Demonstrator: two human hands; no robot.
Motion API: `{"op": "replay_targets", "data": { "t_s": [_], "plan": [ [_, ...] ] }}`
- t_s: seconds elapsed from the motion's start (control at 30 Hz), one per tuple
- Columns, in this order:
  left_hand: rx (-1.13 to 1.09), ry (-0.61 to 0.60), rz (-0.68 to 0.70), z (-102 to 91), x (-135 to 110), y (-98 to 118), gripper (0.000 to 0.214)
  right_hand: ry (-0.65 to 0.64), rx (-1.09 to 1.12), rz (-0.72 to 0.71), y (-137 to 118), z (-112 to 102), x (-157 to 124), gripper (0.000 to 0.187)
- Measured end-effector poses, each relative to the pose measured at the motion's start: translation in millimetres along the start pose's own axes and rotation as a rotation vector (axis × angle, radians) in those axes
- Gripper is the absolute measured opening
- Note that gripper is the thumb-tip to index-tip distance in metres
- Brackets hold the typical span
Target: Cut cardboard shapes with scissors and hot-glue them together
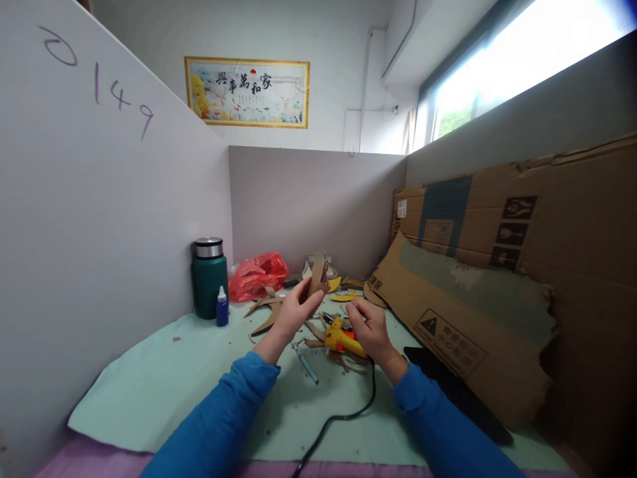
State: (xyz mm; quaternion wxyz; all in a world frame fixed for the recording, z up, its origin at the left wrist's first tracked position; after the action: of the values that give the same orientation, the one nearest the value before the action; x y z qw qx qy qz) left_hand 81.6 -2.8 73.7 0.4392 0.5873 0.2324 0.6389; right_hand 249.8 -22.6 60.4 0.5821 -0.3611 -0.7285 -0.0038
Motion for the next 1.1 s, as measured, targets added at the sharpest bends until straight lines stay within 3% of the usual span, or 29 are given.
{"op": "replay_targets", "data": {
  "t_s": [0.13, 0.3, 0.63, 0.87, 1.1],
  "plan": [
    [0.003, 0.007, 0.001, -1.3, 1, -1, 0.061, -0.166, 0.325, 0.230, 13, 12, 2, 0.041],
    [0.012, 0.009, 0.006, -2.4, 1, -3, 0.059, -0.241, 0.534, 0.270, 15, 19, 3, 0.033],
    [0.032, 0.009, -0.007, -2.4, 1, -4, 0.062, -0.226, 0.723, 0.221, 8, 14, 5, 0.013],
    [0.020, 0.001, -0.007, -0.4, 0, -1, 0.061, -0.187, 0.822, 0.295, 14, 15, 5, 0.020],
    [0.046, -0.014, -0.006, -0.8, 1, -3, 0.064, -0.225, 0.946, 0.386, 18, 21, 4, 0.031]
  ]
}}
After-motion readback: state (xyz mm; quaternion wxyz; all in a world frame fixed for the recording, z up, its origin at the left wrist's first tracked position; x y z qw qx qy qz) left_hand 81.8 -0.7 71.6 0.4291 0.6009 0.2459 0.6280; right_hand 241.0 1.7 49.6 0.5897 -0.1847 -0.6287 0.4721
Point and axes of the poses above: each hand's wrist, its own x-axis towards the middle knuckle, its own z-axis out of the palm, y = z × x, the point moved 6 cm from there along x, towards the middle knuckle, and after that the axes turned 14 degrees about -x, right-handed, at the moved point
